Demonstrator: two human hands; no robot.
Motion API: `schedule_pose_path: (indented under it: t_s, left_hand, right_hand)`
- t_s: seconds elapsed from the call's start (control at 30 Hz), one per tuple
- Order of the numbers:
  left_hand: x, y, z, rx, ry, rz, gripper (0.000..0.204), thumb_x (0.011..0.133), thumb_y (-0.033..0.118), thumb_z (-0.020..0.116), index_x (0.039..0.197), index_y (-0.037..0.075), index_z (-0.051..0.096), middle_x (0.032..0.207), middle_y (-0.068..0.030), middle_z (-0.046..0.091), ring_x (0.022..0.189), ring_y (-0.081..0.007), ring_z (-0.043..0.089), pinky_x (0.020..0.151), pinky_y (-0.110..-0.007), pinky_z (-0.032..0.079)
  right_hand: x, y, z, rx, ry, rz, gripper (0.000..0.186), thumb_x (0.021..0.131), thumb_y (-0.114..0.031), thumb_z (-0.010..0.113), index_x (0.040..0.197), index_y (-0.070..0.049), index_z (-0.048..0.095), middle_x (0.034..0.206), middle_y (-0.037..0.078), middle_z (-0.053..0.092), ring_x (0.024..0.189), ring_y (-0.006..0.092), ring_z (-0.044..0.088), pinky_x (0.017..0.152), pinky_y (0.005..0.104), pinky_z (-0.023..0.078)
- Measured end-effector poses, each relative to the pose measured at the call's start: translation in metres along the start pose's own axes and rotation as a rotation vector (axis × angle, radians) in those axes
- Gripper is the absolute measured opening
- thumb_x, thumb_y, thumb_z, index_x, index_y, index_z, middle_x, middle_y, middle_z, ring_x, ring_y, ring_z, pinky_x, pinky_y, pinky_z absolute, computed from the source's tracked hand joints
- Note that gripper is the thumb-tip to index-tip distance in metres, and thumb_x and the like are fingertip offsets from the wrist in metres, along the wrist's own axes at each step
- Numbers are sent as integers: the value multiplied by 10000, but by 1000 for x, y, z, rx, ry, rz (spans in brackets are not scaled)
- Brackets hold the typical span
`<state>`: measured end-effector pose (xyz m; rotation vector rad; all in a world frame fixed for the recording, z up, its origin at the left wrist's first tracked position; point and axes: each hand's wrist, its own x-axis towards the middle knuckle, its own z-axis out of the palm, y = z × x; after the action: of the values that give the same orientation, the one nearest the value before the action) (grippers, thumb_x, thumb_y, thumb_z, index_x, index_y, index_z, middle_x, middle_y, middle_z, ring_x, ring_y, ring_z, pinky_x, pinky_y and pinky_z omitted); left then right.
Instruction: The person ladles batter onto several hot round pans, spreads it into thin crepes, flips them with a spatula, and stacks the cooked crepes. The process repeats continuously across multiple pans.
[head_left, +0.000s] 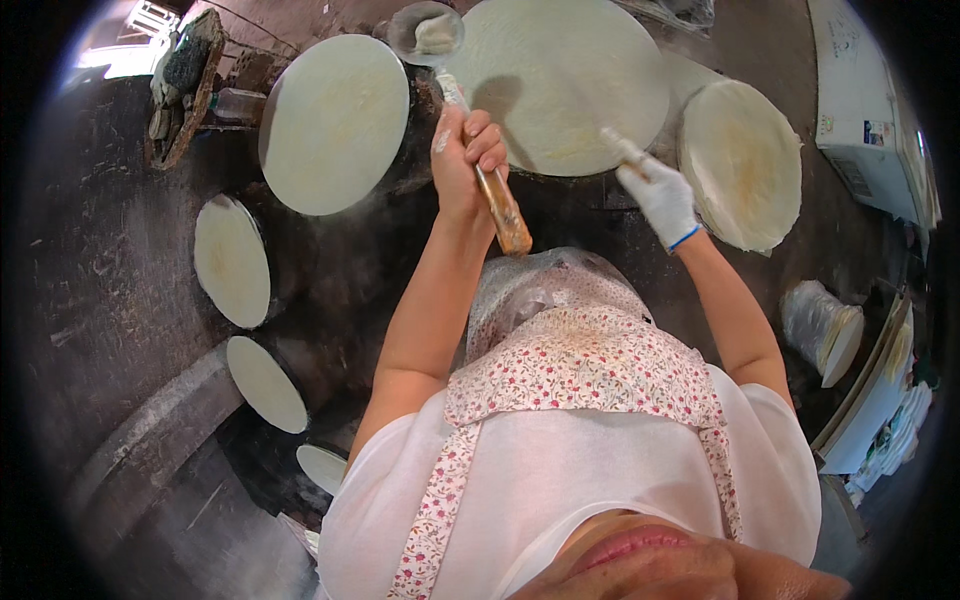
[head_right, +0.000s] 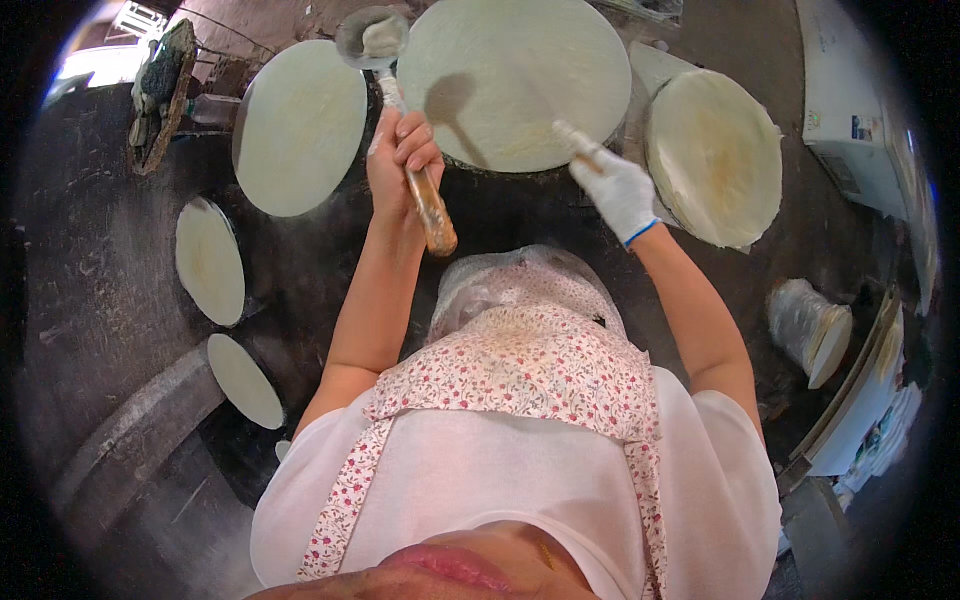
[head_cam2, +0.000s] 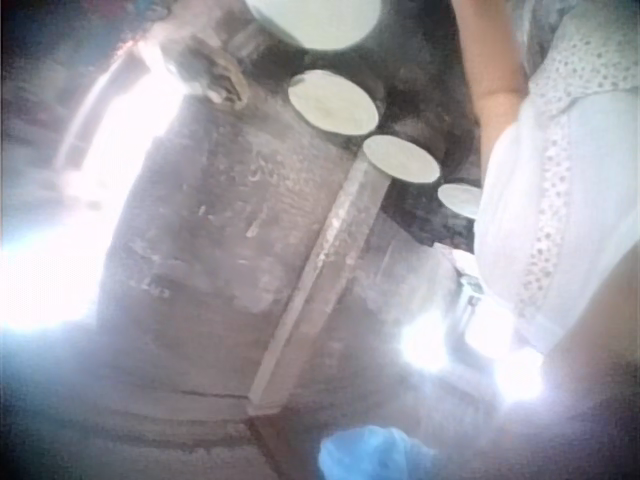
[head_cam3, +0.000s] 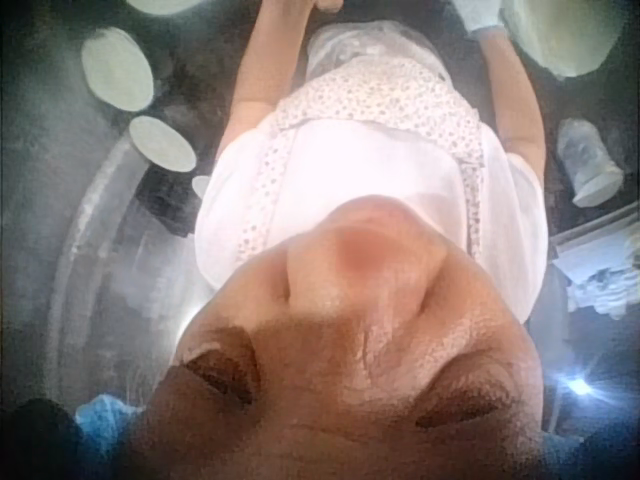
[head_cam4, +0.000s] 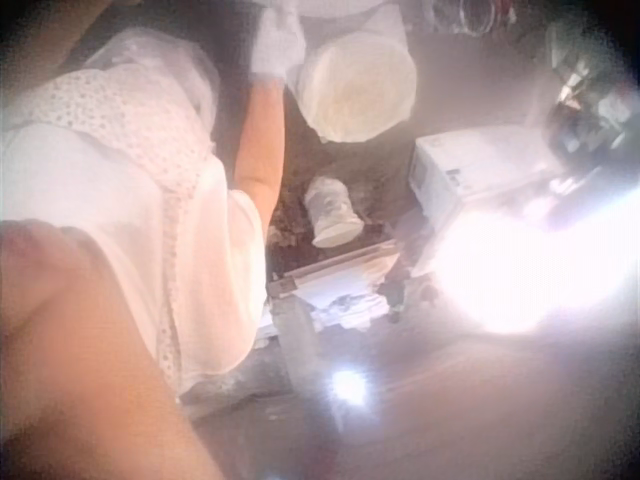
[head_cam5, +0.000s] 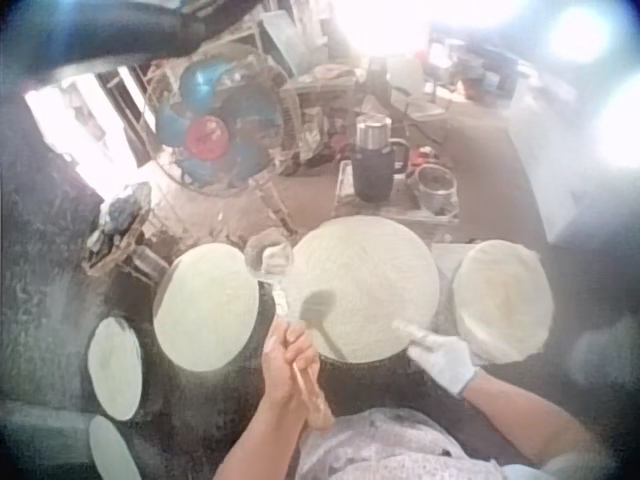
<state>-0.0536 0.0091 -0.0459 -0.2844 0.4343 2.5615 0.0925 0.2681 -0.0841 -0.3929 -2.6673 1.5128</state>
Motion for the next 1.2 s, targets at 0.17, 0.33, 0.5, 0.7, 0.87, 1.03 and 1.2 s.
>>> schedule_pose_path:
  t_s: [0.17, 0.33, 0.5, 0.7, 0.87, 1.03, 1.2]
  left_hand:
    - [47, -27, -21, 112, 170, 43, 85, 1123, 204, 449, 1086, 128, 441, 846, -9, 457, 599, -71, 426, 519, -246, 424]
    - [76, -67, -15, 353, 296, 149, 95, 1123, 174, 439, 1048, 115, 447, 817, -38, 480, 583, -106, 447, 498, -293, 437]
    - [87, -91, -11, 483, 428, 189, 198, 1129, 165, 414, 1290, 102, 511, 782, -43, 496, 572, -132, 471, 468, -333, 438]
    - [74, -44, 3, -149, 325, -63, 268, 1150, 204, 418, 1392, 111, 487, 763, -3, 450, 505, -79, 385, 456, -263, 413]
    - [-35, 42, 12, -547, -203, -202, 311, 1133, 172, 492, 1413, 34, 487, 788, 34, 428, 523, -31, 371, 452, -197, 383]
    - [-140, 105, -19, -467, 73, -105, 291, 1123, 197, 537, 1383, 67, 520, 784, 40, 419, 495, -17, 332, 407, -172, 343]
    - [-271, 148, -88, -409, 143, 95, 319, 1132, 228, 529, 1395, 49, 497, 781, 40, 409, 505, -4, 312, 398, -154, 298]
  right_hand:
    - [-6, -10, 9, -153, -136, 137, 455, 991, -245, 709, 1441, -208, 655, 1314, 67, 745, 1172, 172, 716, 1002, 296, 524]
    - [19, -9, -1, -99, -45, 105, 455, 1003, -228, 685, 1455, -218, 639, 1278, 62, 758, 1158, 160, 715, 1001, 298, 520]
    - [43, -42, -4, -615, -214, 187, 490, 993, -265, 686, 1476, -294, 610, 1254, 83, 761, 1145, 207, 742, 978, 322, 537]
    - [29, -3, -12, -97, -66, 48, 458, 1022, -183, 670, 1464, -71, 623, 1257, 44, 768, 1067, 158, 719, 933, 331, 547]
    - [39, -27, 4, 133, 97, 378, 464, 1032, -134, 653, 1486, -50, 604, 1375, 75, 704, 1206, 166, 671, 1025, 296, 507]
    - [40, -40, 64, -100, -243, 34, 465, 1023, -169, 671, 1461, -21, 621, 1293, 90, 736, 1140, 153, 669, 1027, 285, 493]
    - [38, -13, 100, -49, 122, 175, 456, 991, -128, 639, 1418, 33, 631, 1227, 135, 741, 1117, 186, 670, 1026, 342, 504]
